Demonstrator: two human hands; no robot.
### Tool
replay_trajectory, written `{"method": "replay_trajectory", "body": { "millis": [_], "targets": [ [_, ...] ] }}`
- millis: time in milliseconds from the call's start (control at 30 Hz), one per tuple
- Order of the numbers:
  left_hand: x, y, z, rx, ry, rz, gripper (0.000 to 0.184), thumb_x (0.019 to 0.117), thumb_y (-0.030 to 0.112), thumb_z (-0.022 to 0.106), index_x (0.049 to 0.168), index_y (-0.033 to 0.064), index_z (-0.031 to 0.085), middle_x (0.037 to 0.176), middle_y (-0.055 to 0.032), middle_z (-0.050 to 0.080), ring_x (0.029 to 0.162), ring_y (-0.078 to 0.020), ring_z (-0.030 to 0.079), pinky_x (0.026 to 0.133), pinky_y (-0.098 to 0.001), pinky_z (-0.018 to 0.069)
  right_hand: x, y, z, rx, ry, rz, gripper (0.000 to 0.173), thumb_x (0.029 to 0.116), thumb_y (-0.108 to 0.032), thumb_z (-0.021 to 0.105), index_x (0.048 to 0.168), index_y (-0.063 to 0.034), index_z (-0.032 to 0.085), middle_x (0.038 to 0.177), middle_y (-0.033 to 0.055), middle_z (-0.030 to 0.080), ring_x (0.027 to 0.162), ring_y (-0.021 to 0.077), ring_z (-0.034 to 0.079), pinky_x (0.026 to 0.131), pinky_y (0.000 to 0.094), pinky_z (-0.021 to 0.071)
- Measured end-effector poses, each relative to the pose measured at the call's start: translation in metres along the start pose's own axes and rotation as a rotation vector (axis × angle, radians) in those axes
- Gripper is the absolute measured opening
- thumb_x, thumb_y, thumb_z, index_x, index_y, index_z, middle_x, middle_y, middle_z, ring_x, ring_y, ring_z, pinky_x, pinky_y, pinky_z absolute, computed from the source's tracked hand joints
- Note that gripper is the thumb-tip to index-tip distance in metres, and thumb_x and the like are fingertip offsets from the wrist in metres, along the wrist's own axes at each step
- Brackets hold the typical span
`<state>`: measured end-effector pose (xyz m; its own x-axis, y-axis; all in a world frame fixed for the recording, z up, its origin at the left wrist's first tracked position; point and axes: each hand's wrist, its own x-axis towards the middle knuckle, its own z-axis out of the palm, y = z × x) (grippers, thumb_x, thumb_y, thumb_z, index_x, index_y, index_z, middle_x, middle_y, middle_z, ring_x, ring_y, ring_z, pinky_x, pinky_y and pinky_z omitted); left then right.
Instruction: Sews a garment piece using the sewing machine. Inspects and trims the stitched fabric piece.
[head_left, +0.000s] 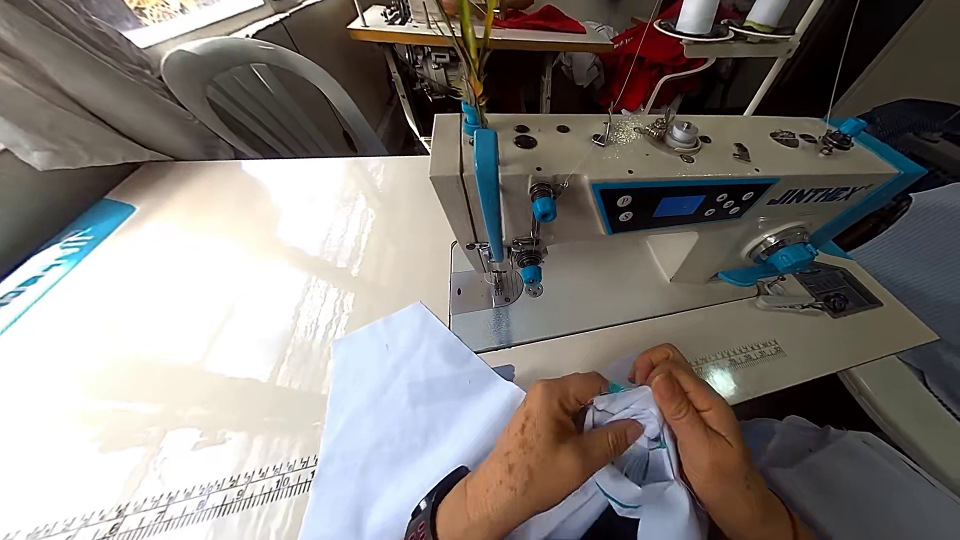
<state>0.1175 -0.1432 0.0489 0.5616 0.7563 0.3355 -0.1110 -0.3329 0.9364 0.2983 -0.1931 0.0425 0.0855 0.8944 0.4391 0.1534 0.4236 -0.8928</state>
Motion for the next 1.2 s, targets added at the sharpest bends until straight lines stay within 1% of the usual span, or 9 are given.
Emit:
{"method": "replay_trajectory", "body": {
  "millis": [133, 200, 300, 500, 700, 867, 1000, 1100, 1200],
  "targets": [
    [-0.006, -0.007, -0.013, -0.193, -0.064, -0.016, 0.016, 0.0956, 0.025, 0.070, 0.092, 0.0113, 0.078, 0.093, 0.0083, 0.071, 0.093, 0.0040, 0.064, 0.083, -0.0152, 0.0532, -0.004, 0.002, -0.005, 0.174, -0.088, 0.065, 0.039, 0.1097, -0.035, 0.044, 0.093, -0.0104, 0.068, 0.095, -0.0066, 0.062, 0.094, -0.0030, 0.059, 0.085, 0.0145, 0.0490],
    [-0.007, -0.007, -0.013, -0.234, -0.065, -0.023, 0.024, 0.1003, 0.029, 0.063, 0.088, 0.0119, 0.075, 0.088, 0.0107, 0.069, 0.087, 0.0068, 0.062, 0.078, -0.0131, 0.0518, -0.006, 0.002, -0.003, 0.200, -0.160, 0.045, 0.035, 0.1039, -0.042, 0.055, 0.084, -0.0146, 0.065, 0.093, -0.0089, 0.061, 0.097, -0.0055, 0.056, 0.084, 0.0118, 0.0460],
    [-0.008, -0.002, -0.014, -0.273, -0.039, -0.063, 0.030, 0.1024, 0.031, 0.059, 0.082, 0.0151, 0.073, 0.084, 0.0125, 0.065, 0.083, 0.0073, 0.059, 0.074, -0.0116, 0.0486, -0.009, -0.005, -0.005, 0.123, -0.287, 0.071, 0.024, 0.0930, -0.028, 0.073, 0.082, -0.0067, 0.067, 0.097, -0.0013, 0.062, 0.098, -0.0028, 0.057, 0.083, 0.0117, 0.0482],
    [-0.007, -0.001, -0.018, -0.035, -0.027, -0.012, 0.028, 0.0991, 0.027, 0.062, 0.083, 0.0097, 0.076, 0.092, 0.0063, 0.069, 0.095, 0.0036, 0.061, 0.083, -0.0128, 0.0488, -0.019, -0.001, -0.008, -0.282, -0.269, 0.022, 0.013, 0.0758, -0.015, 0.071, 0.082, -0.0058, 0.063, 0.100, 0.0076, 0.065, 0.100, 0.0060, 0.060, 0.082, 0.0147, 0.0475],
    [-0.006, -0.003, -0.015, 0.235, -0.032, 0.127, 0.028, 0.0984, 0.023, 0.061, 0.082, 0.0045, 0.075, 0.092, -0.0017, 0.072, 0.094, 0.0015, 0.063, 0.082, -0.0125, 0.0489, -0.020, -0.006, -0.005, -0.107, -0.265, -0.013, 0.028, 0.0908, -0.032, 0.073, 0.086, -0.0050, 0.065, 0.109, 0.0064, 0.063, 0.112, 0.0037, 0.056, 0.092, 0.0146, 0.0466],
    [-0.012, -0.004, -0.007, 0.230, 0.022, 0.240, 0.023, 0.1014, 0.020, 0.059, 0.089, 0.0050, 0.073, 0.096, -0.0035, 0.070, 0.099, -0.0035, 0.064, 0.088, -0.0156, 0.0503, -0.022, -0.005, -0.005, -0.281, -0.263, -0.008, 0.018, 0.0827, -0.025, 0.072, 0.076, -0.0093, 0.067, 0.110, 0.0061, 0.066, 0.110, 0.0082, 0.056, 0.091, 0.0186, 0.0443],
    [-0.012, -0.007, 0.004, 0.243, 0.068, 0.321, 0.020, 0.1032, 0.023, 0.060, 0.100, 0.0078, 0.072, 0.094, -0.0030, 0.069, 0.094, -0.0048, 0.064, 0.085, -0.0179, 0.0515, -0.015, -0.013, -0.013, -0.295, -0.185, -0.049, 0.035, 0.0942, -0.044, 0.070, 0.087, -0.0102, 0.066, 0.110, 0.0039, 0.065, 0.112, 0.0045, 0.057, 0.093, 0.0166, 0.0466],
    [-0.011, -0.004, 0.008, 0.218, 0.014, 0.250, 0.015, 0.1021, 0.017, 0.056, 0.109, 0.0040, 0.055, 0.093, -0.0051, 0.062, 0.078, -0.0006, 0.057, 0.069, -0.0120, 0.0476, -0.012, -0.009, -0.010, -0.244, -0.118, -0.112, 0.027, 0.0976, -0.030, 0.069, 0.080, -0.0096, 0.068, 0.105, 0.0021, 0.065, 0.104, 0.0022, 0.057, 0.090, 0.0146, 0.0459],
    [-0.011, 0.002, 0.008, 0.275, -0.089, 0.163, 0.024, 0.0851, 0.010, 0.061, 0.108, 0.0012, 0.059, 0.086, -0.0071, 0.062, 0.068, -0.0040, 0.056, 0.058, -0.0145, 0.0462, -0.013, -0.009, -0.008, -0.312, -0.070, -0.214, 0.019, 0.0996, -0.028, 0.067, 0.090, -0.0126, 0.073, 0.099, 0.0004, 0.059, 0.099, 0.0014, 0.055, 0.089, 0.0129, 0.0447]
  ]
}}
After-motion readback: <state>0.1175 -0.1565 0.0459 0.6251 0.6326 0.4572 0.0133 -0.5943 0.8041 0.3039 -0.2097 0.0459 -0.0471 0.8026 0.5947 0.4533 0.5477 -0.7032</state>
